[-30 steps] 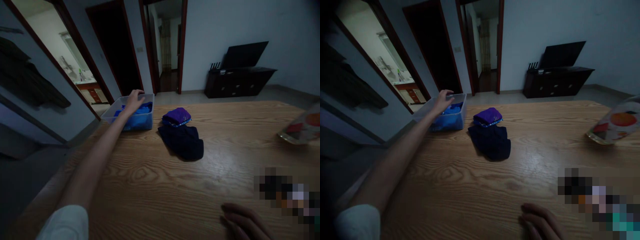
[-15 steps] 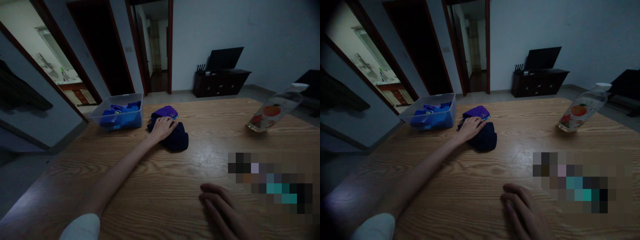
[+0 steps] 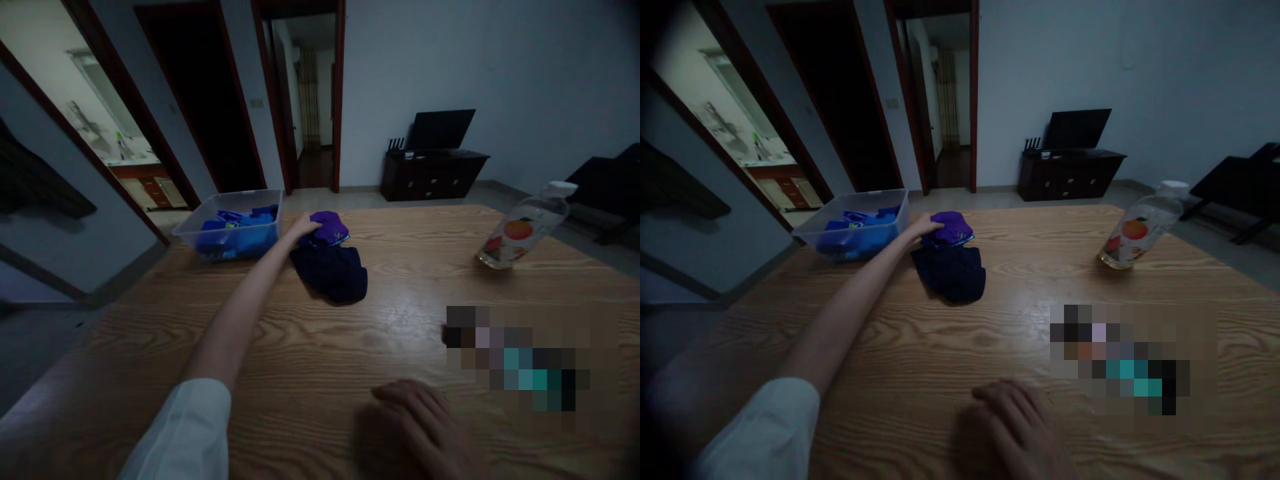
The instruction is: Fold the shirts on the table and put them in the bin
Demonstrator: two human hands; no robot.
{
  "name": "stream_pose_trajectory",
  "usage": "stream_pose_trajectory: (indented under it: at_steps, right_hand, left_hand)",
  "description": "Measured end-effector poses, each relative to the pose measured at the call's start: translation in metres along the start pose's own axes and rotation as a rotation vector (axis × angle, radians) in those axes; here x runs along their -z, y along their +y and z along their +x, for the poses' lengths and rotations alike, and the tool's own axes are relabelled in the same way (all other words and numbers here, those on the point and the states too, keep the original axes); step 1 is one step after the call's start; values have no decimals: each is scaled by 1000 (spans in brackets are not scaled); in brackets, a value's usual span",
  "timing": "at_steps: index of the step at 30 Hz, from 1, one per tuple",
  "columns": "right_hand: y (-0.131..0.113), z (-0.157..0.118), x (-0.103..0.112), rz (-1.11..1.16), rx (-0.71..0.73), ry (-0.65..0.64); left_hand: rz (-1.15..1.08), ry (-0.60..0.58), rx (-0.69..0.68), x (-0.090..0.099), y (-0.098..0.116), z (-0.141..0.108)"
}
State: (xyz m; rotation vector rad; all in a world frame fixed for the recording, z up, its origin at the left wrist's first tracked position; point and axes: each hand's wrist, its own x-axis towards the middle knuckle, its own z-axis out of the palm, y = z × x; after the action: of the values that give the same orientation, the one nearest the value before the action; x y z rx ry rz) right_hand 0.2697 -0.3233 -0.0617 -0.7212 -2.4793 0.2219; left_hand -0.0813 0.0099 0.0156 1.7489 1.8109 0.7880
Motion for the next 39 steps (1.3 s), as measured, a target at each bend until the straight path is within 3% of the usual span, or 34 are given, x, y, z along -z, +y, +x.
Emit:
stream_pose_trajectory:
  at_steps: [3,5,9,12,15,19,23,27,30,32,35,39]
  right_hand:
    - [-21,43,16,-46,205,-178]
    - [-21,84,14,-72,158,-199]
    - [26,176,-20,-310,9,-218]
    - [77,222,-49,-353,-59,-202]
    - [118,233,-58,-350,-11,-290]
    - [163,217,-37,-337,106,-388]
    - [212,204,-2,-338,156,-436]
    - [245,210,18,-405,117,-320]
    - [239,216,19,-430,89,-227]
    - [216,212,14,-423,86,-189]
    - [157,186,3,-375,121,-205]
    - [78,130,-17,-297,206,-270]
  left_hand:
    - [-218,21,-3,16,4,-5]
    - [-344,47,-13,31,6,-19]
    - [-525,78,16,54,-3,-75]
    - [-583,20,92,52,-27,-136]
    - [-580,-95,154,38,-63,-201]
    - [-479,-152,153,27,-114,-261]
    - [-267,-61,96,32,-149,-275]
    - [-81,-5,-35,31,-155,-259]
    - [-16,-69,-184,23,-145,-239]
    - [2,-133,-275,14,-133,-227]
    - [23,-195,-379,-9,-110,-214]
    - [62,-191,-485,-34,-74,-216]
